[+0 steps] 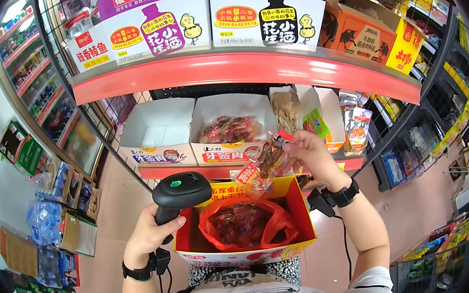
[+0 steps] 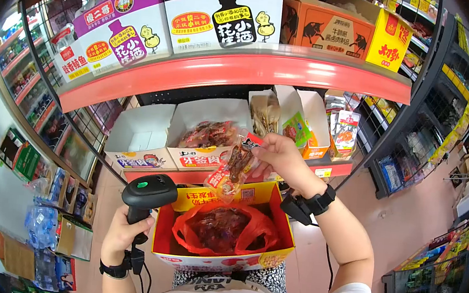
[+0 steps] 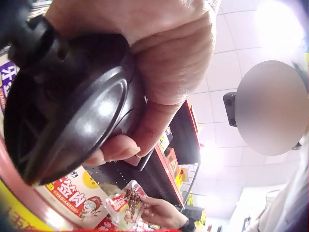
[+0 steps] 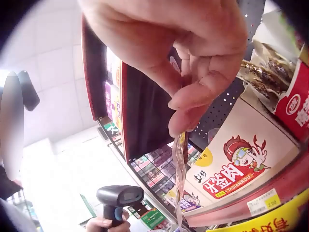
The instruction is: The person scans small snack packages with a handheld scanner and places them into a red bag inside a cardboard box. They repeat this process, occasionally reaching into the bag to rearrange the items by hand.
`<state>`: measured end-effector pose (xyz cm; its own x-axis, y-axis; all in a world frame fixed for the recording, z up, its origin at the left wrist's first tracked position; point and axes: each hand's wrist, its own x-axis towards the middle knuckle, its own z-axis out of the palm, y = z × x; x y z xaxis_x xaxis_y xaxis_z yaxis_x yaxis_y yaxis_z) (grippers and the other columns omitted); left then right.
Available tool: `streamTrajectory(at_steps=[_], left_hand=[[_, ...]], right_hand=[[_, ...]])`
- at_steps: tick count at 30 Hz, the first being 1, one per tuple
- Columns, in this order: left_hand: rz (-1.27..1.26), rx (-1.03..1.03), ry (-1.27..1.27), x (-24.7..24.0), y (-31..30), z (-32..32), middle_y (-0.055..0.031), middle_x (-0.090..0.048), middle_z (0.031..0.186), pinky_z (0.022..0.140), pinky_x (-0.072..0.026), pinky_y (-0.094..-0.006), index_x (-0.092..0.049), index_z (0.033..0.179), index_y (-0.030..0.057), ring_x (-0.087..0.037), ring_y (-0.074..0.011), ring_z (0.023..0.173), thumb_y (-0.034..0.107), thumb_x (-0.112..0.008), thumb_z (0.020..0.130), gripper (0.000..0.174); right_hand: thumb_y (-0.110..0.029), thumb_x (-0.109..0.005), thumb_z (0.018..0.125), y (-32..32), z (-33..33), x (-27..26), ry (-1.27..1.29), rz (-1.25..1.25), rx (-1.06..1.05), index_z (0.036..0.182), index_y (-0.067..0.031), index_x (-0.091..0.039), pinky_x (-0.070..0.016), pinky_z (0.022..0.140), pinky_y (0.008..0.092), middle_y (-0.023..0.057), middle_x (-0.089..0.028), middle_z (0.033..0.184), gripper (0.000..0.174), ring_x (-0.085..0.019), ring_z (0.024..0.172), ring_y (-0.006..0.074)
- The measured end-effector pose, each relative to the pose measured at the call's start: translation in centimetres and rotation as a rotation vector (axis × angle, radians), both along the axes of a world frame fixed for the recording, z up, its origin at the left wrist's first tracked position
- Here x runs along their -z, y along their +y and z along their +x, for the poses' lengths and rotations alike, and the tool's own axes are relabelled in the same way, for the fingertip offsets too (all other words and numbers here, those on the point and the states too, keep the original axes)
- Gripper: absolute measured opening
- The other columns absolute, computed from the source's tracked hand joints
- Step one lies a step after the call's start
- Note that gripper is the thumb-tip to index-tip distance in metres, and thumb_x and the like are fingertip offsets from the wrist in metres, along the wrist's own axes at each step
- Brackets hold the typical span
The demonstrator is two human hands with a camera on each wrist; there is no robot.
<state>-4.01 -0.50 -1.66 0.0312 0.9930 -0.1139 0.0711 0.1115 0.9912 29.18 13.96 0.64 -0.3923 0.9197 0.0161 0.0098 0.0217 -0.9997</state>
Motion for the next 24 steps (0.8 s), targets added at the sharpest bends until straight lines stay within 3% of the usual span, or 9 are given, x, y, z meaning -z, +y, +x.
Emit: streamTrajectory(at_steps=[13,17,19,21,22,23,24], left_hand=[[0.011,0.038,0.018,-0.3,0.2,0.0,-0.0001,-0.055,0.075,0.054,-0.0419,-0.0232,-0.057,0.096,0.0016,-0.051,-0.0073,0.06,0.005,-0.068,0.078,0.021],[0.019,0.03,-0.017,-0.3,0.3,0.1,0.0,-0.055,0.075,0.053,-0.042,-0.0231,-0.057,0.095,0.0016,-0.051,-0.0074,0.06,0.005,-0.067,0.077,0.021],[0.046,0.026,-0.004,-0.4,0.4,0.2,-0.0017,-0.055,0.066,0.052,-0.0406,-0.0229,-0.057,0.091,0.0012,-0.051,-0.0088,0.056,0.005,-0.065,0.078,0.016],[0.056,0.025,-0.007,-0.5,0.6,0.4,-0.0018,-0.055,0.066,0.052,-0.0406,-0.023,-0.057,0.091,0.0013,-0.051,-0.0088,0.056,0.005,-0.064,0.078,0.016],[0.064,0.025,-0.007,-0.5,0.6,0.4,-0.0019,-0.055,0.066,0.052,-0.0407,-0.0231,-0.057,0.091,0.0013,-0.051,-0.0088,0.056,0.004,-0.064,0.078,0.016],[0.071,0.02,-0.011,-0.5,0.7,0.3,-0.0019,-0.055,0.066,0.052,-0.0407,-0.0231,-0.057,0.091,0.0013,-0.051,-0.0088,0.056,0.004,-0.064,0.078,0.016],[0.064,0.031,-0.017,-0.4,0.8,0.1,-0.0009,-0.055,0.07,0.052,-0.0416,-0.0229,-0.057,0.093,0.0015,-0.051,-0.008,0.058,0.005,-0.066,0.078,0.018]], right_hand=[[-0.014,-0.056,0.089,-0.7,0.0,0.0,0.037,-0.056,-0.014,0.085,-0.0041,-0.047,-0.0478,0.045,0.0217,0.006,-0.06,0.069,0.014,-0.064,0.055,0.0162],[-0.012,-0.053,0.09,-1.5,-0.6,-0.8,0.171,-0.095,0.083,0.089,-0.0034,-0.046,-0.0512,0.052,0.0235,0.0087,-0.061,0.083,0.011,-0.067,0.069,0.0204],[-0.01,-0.053,0.09,-1.9,-0.9,-1.2,0.231,-0.094,0.128,0.09,-0.0032,-0.045,-0.0526,0.056,0.0243,0.0093,-0.06,0.087,0.01,-0.067,0.076,0.0219],[-0.007,-0.052,0.09,-2.3,-1.1,-1.5,0.32,0.068,0.122,0.09,-0.0035,-0.046,-0.0535,0.067,0.0268,0.0129,-0.059,0.102,0.007,-0.065,0.089,0.0235],[0.003,-0.052,0.086,-2.6,-1.2,-1.7,0.319,0.134,0.107,0.091,-0.0031,-0.047,-0.0521,0.074,0.0279,0.0167,-0.057,0.113,0.01,-0.063,0.094,0.0219],[0.003,-0.052,0.086,-2.7,-1.4,-1.5,0.315,0.141,0.102,0.091,-0.0031,-0.047,-0.0521,0.074,0.0279,0.0167,-0.057,0.113,0.01,-0.063,0.094,0.0219],[0.007,-0.052,0.082,-2.8,-1.8,-1.0,0.269,0.365,0.106,0.091,-0.0026,-0.047,-0.0513,0.076,0.0281,0.0181,-0.055,0.115,0.014,-0.062,0.095,0.0214]])
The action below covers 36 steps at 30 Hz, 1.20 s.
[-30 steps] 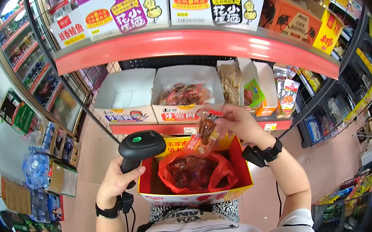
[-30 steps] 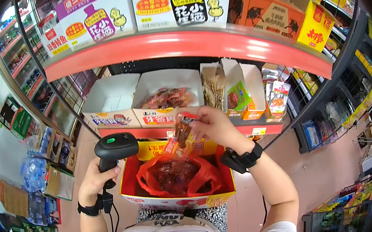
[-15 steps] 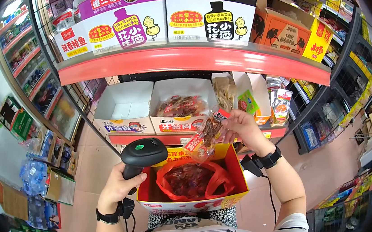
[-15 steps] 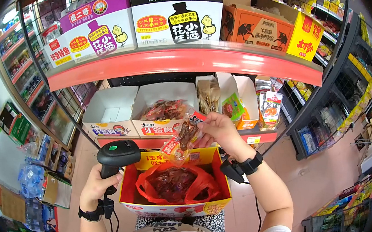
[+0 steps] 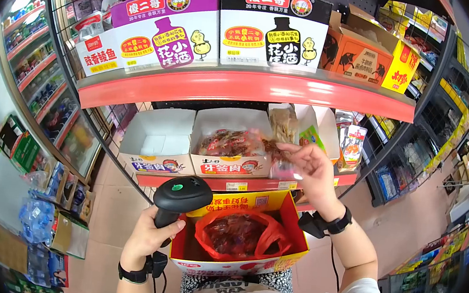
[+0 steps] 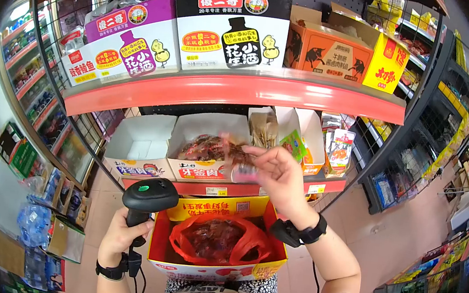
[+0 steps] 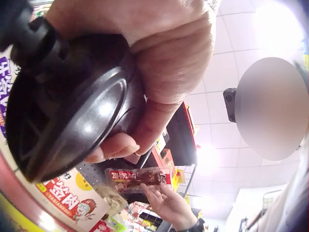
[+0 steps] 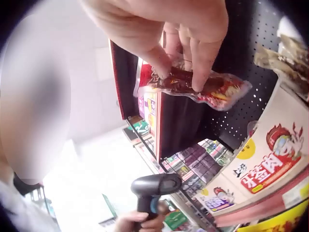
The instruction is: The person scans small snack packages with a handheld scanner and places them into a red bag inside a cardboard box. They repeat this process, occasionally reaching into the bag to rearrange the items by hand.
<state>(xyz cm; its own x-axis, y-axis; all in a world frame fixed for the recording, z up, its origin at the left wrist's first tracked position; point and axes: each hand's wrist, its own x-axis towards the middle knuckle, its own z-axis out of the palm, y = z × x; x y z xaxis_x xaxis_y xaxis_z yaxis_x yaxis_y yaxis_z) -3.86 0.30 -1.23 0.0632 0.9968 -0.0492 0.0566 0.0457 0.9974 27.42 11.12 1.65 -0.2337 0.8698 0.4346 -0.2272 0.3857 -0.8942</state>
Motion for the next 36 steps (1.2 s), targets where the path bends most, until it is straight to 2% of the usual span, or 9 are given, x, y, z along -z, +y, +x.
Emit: streamTrajectory(at_steps=[2,5,11,12,16,18,22,24,36], left_hand=[[-0.005,0.006,-0.01,-0.1,0.0,0.0,0.0,-0.055,0.074,0.053,-0.0425,-0.0228,-0.057,0.095,0.0017,-0.051,-0.0072,0.059,0.006,-0.068,0.077,0.021],[0.004,0.017,0.001,-1.0,0.1,0.2,-0.0002,-0.055,0.074,0.053,-0.0426,-0.0227,-0.057,0.094,0.002,-0.051,-0.0076,0.059,0.006,-0.068,0.077,0.02],[0.108,0.02,0.037,-2.6,0.1,1.5,-0.0008,-0.056,0.069,0.052,-0.0412,-0.0223,-0.057,0.088,0.0018,-0.051,-0.0075,0.057,0.004,-0.065,0.077,0.014],[0.076,0.042,0.051,-3.0,0.1,1.6,0.0001,-0.056,0.076,0.058,-0.042,-0.0226,-0.057,0.095,0.0018,-0.05,-0.0071,0.065,0.004,-0.066,0.077,0.02],[0.067,0.06,0.086,-3.1,0.5,2.3,0.0006,-0.058,0.086,0.071,-0.0431,-0.0237,-0.056,0.103,0.0013,-0.05,-0.0073,0.078,0.005,-0.066,0.078,0.028],[0.071,0.056,0.086,-3.1,0.6,2.8,0.0001,-0.058,0.089,0.074,-0.0427,-0.0242,-0.056,0.105,0.0009,-0.05,-0.0075,0.081,0.005,-0.066,0.078,0.029],[0.13,0.052,0.073,-3.6,0.5,3.8,-0.0013,-0.059,0.095,0.081,-0.0417,-0.0252,-0.055,0.11,0.0006,-0.05,-0.0082,0.087,0.007,-0.066,0.079,0.033],[0.127,0.046,0.076,-3.3,0.5,3.8,-0.0016,-0.06,0.096,0.081,-0.0416,-0.0254,-0.055,0.11,0.0006,-0.05,-0.0084,0.088,0.007,-0.066,0.079,0.034],[0.075,0.051,0.038,-3.1,0.2,3.6,-0.0016,-0.059,0.094,0.081,-0.0406,-0.0248,-0.055,0.11,0.0,-0.049,-0.0088,0.087,0.007,-0.066,0.079,0.033]], right_hand=[[0.015,-0.051,0.073,-0.6,-0.3,0.2,-0.216,0.374,0.155,0.091,-0.0004,-0.05,-0.0504,0.078,0.0285,0.0192,-0.056,0.117,0.024,-0.061,0.097,0.0218],[0.014,-0.053,0.072,-1.3,-0.4,-0.2,-0.557,0.61,0.328,0.09,0.0006,-0.052,-0.0513,0.075,0.0296,0.0195,-0.054,0.12,0.022,-0.06,0.1,0.0264],[0.011,-0.058,0.069,-0.6,-0.9,0.9,-0.632,0.753,0.471,0.09,0.0007,-0.053,-0.0513,0.076,0.0342,0.0207,-0.052,0.121,0.024,-0.058,0.102,0.0351],[0.011,-0.059,0.069,-0.5,-0.9,1.0,-0.642,0.788,0.495,0.09,0.0005,-0.053,-0.0511,0.077,0.0348,0.0209,-0.052,0.121,0.024,-0.058,0.101,0.0356],[0.011,-0.059,0.069,-0.5,-1.3,1.6,-0.627,0.791,0.48,0.092,0.0002,-0.054,-0.0512,0.075,0.0348,0.0214,-0.052,0.121,0.026,-0.059,0.098,0.0361],[0.012,-0.062,0.067,-0.6,-1.5,1.9,-0.655,0.707,0.426,0.093,-0.0006,-0.054,-0.0467,0.085,0.0351,0.0218,-0.049,0.125,0.029,-0.053,0.111,0.0367],[0.01,-0.064,0.067,-0.7,-2.3,2.1,-0.702,0.737,0.428,0.094,-0.0004,-0.055,-0.0496,0.08,0.0341,0.0213,-0.048,0.125,0.03,-0.055,0.107,0.0366],[0.007,-0.063,0.068,-0.6,-2.7,2.0,-0.733,0.817,0.485,0.094,-0.0006,-0.055,-0.0518,0.073,0.0361,0.0204,-0.049,0.125,0.028,-0.059,0.097,0.035],[0.005,-0.064,0.068,-0.9,-2.9,2.4,-0.795,0.729,0.456,0.094,-0.0004,-0.056,-0.0505,0.079,0.0373,0.0197,-0.048,0.125,0.028,-0.056,0.103,0.0354]])
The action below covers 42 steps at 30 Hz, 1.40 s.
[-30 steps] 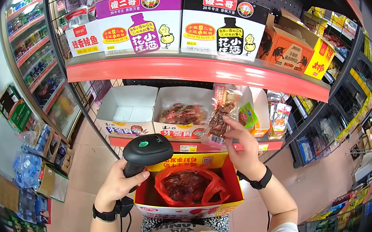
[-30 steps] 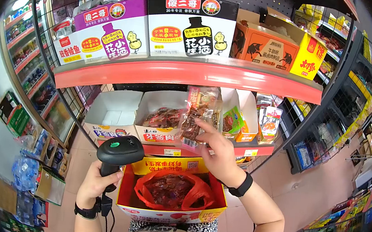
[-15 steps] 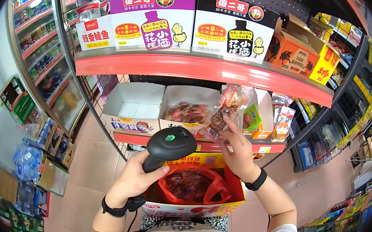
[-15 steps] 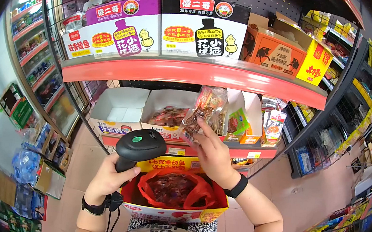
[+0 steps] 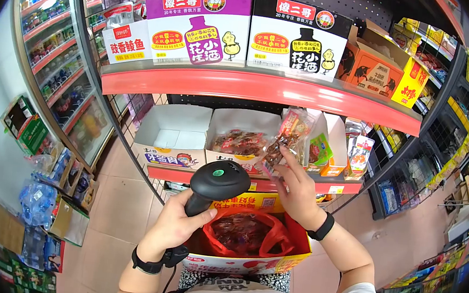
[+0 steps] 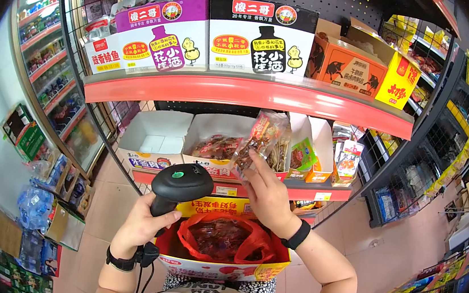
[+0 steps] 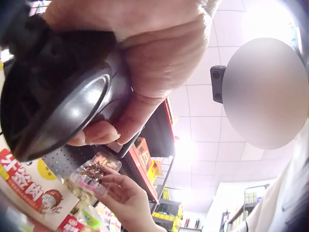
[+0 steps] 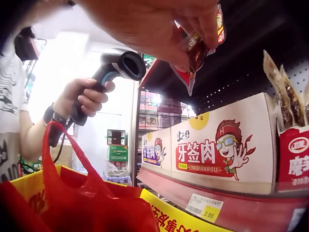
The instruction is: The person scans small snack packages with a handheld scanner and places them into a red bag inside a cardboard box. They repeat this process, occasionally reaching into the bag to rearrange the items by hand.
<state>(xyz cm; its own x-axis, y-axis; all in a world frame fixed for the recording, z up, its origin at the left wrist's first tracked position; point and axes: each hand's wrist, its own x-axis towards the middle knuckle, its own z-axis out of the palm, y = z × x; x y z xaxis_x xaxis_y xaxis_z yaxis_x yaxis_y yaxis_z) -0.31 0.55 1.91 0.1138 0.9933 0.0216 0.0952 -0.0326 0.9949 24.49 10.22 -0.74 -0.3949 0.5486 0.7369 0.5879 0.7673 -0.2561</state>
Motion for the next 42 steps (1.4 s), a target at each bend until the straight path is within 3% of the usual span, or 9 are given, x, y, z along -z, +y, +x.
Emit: streamTrajectory(at_steps=[9,32,42], left_hand=[[-0.009,0.025,0.027,-0.09,0.09,-0.1,-0.0015,-0.058,0.092,0.079,-0.0408,-0.0245,-0.055,0.107,-0.0004,-0.049,-0.009,0.085,0.007,-0.065,0.079,0.031],[0.004,0.031,0.001,-0.61,-0.07,0.29,-0.0019,-0.058,0.099,0.083,-0.0397,-0.0245,-0.054,0.112,-0.0005,-0.049,-0.0086,0.09,0.005,-0.065,0.079,0.034],[-0.039,0.04,0.023,-0.64,-0.03,0.27,-0.0005,-0.057,0.092,0.077,-0.0409,-0.0236,-0.055,0.105,-0.0008,-0.048,-0.008,0.084,0.005,-0.066,0.079,0.029]], right_hand=[[0.004,-0.063,0.07,-0.04,0.35,-0.23,-0.046,0.082,0.011,0.095,0.003,-0.055,-0.0492,0.082,0.0376,0.0206,-0.046,0.127,0.026,-0.054,0.104,0.0358],[-0.002,-0.065,0.072,-0.56,-0.25,0.53,-0.058,0.104,0.004,0.089,-0.0003,-0.057,-0.0498,0.079,0.038,0.0195,-0.052,0.12,0.018,-0.057,0.099,0.034],[-0.002,-0.062,0.074,-0.52,-0.07,0.74,-0.103,0.105,-0.007,0.092,0.0005,-0.053,-0.0491,0.082,0.0385,0.0203,-0.048,0.124,0.02,-0.056,0.102,0.035]])
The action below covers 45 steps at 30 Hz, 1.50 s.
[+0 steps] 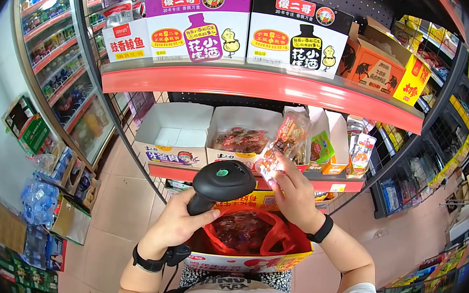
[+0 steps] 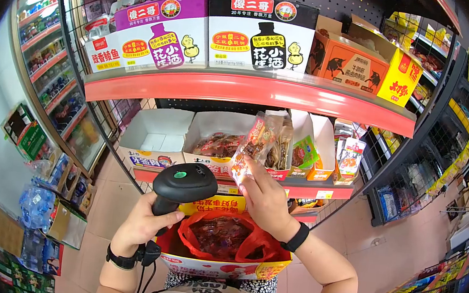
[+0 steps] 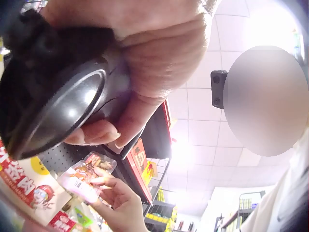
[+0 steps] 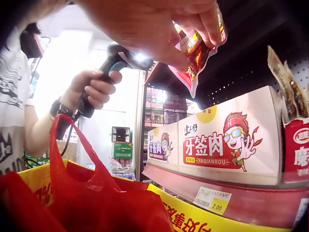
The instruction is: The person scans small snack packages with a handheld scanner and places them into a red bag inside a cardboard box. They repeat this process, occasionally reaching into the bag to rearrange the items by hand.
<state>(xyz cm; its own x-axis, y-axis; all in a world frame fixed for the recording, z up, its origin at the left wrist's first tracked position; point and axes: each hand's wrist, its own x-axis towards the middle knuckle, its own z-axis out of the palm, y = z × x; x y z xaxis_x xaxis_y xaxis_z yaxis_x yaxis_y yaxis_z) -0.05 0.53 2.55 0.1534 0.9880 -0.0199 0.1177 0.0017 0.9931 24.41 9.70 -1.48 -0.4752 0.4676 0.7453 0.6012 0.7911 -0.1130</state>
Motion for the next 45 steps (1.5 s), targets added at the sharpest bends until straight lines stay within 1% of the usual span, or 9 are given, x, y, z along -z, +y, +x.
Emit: streamTrajectory(at_steps=[8,22,31,35,37,38,41,43,45], left_hand=[[0.002,0.019,-0.009,0.2,-0.1,-0.2,0.0002,-0.057,0.088,0.076,-0.0411,-0.0237,-0.056,0.103,-0.0006,-0.049,-0.0081,0.082,0.007,-0.066,0.078,0.028],[0.016,-0.137,-0.058,2.4,-0.4,-2.9,0.0005,-0.055,0.07,0.051,-0.0412,-0.0221,-0.055,0.098,0.0038,-0.051,-0.0068,0.056,0.008,-0.065,0.079,0.022],[0.002,-0.159,-0.033,2.4,-0.4,-3.1,0.0013,-0.054,0.068,0.049,-0.0402,-0.0217,-0.055,0.098,0.0039,-0.05,-0.0064,0.055,0.01,-0.066,0.079,0.023],[0.0,-0.161,-0.021,2.3,-0.5,-3.1,0.0018,-0.054,0.068,0.049,-0.0396,-0.0214,-0.055,0.099,0.0038,-0.049,-0.0059,0.056,0.01,-0.066,0.079,0.024],[0.01,-0.169,-0.014,2.5,-0.8,-3.4,0.0022,-0.054,0.07,0.049,-0.0389,-0.0212,-0.056,0.099,0.0036,-0.049,-0.0054,0.056,0.01,-0.066,0.079,0.024],[0.024,-0.183,-0.039,2.7,-0.9,-3.5,0.0022,-0.055,0.071,0.049,-0.0383,-0.0207,-0.057,0.099,0.0032,-0.049,-0.0051,0.056,0.011,-0.067,0.079,0.024],[-0.016,-0.233,-0.025,3.0,-1.3,-4.1,0.0017,-0.055,0.071,0.049,-0.0385,-0.0205,-0.056,0.098,0.003,-0.049,-0.0052,0.056,0.012,-0.068,0.079,0.024],[-0.042,-0.242,-0.038,3.3,-1.3,-4.3,0.0016,-0.055,0.071,0.05,-0.0388,-0.0205,-0.056,0.097,0.0031,-0.049,-0.0053,0.056,0.011,-0.069,0.079,0.023],[-0.036,-0.239,-0.081,3.5,-1.2,-4.3,0.0014,-0.054,0.071,0.05,-0.0392,-0.0206,-0.056,0.096,0.003,-0.049,-0.0055,0.056,0.01,-0.068,0.079,0.022]], right_hand=[[-0.001,-0.062,0.073,0.0,0.1,-0.1,0.008,-0.022,0.004,0.092,0.0007,-0.053,-0.0485,0.083,0.0389,0.0198,-0.048,0.124,0.021,-0.054,0.105,0.0352],[0.004,-0.065,0.066,1.9,0.3,-1.5,0.118,-0.029,0.025,0.091,-0.0017,-0.057,-0.0427,0.089,0.0427,0.0183,-0.052,0.119,0.027,-0.05,0.107,0.0378],[0.003,-0.06,0.074,4.8,-1.5,-1.5,0.281,-0.223,-0.108,0.095,-0.0031,-0.055,-0.042,0.089,0.0388,0.0169,-0.049,0.122,0.023,-0.053,0.104,0.0331],[0.007,-0.052,0.074,8.2,-2.3,-0.8,0.507,-0.52,-0.207,0.096,-0.0016,-0.054,-0.0434,0.086,0.0354,0.0166,-0.053,0.111,0.024,-0.054,0.101,0.0335],[0.006,-0.048,0.073,8.5,-2.0,-0.6,0.158,-0.406,0.1,0.092,-0.0006,-0.054,-0.0455,0.077,0.0398,0.0173,-0.055,0.102,0.021,-0.055,0.09,0.0356],[0.007,-0.046,0.07,8.1,-2.0,-0.6,0.169,-0.212,0.078,0.09,0.0001,-0.054,-0.0445,0.076,0.0415,0.0181,-0.056,0.094,0.023,-0.054,0.089,0.0363],[0.006,-0.047,0.069,4.9,-2.1,-1.7,0.136,-0.091,0.049,0.088,0.0004,-0.053,-0.0438,0.076,0.0417,0.0191,-0.056,0.092,0.021,-0.054,0.089,0.0364],[0.006,-0.048,0.07,3.1,-2.2,-0.9,0.15,-0.214,-0.046,0.088,0.0,-0.053,-0.0443,0.074,0.0425,0.018,-0.057,0.087,0.019,-0.055,0.082,0.0362],[0.001,-0.054,0.073,1.3,-2.3,0.0,-0.041,-0.619,-0.243,0.086,-0.0005,-0.055,-0.0452,0.071,0.0432,0.0161,-0.058,0.083,0.014,-0.056,0.078,0.0359]])
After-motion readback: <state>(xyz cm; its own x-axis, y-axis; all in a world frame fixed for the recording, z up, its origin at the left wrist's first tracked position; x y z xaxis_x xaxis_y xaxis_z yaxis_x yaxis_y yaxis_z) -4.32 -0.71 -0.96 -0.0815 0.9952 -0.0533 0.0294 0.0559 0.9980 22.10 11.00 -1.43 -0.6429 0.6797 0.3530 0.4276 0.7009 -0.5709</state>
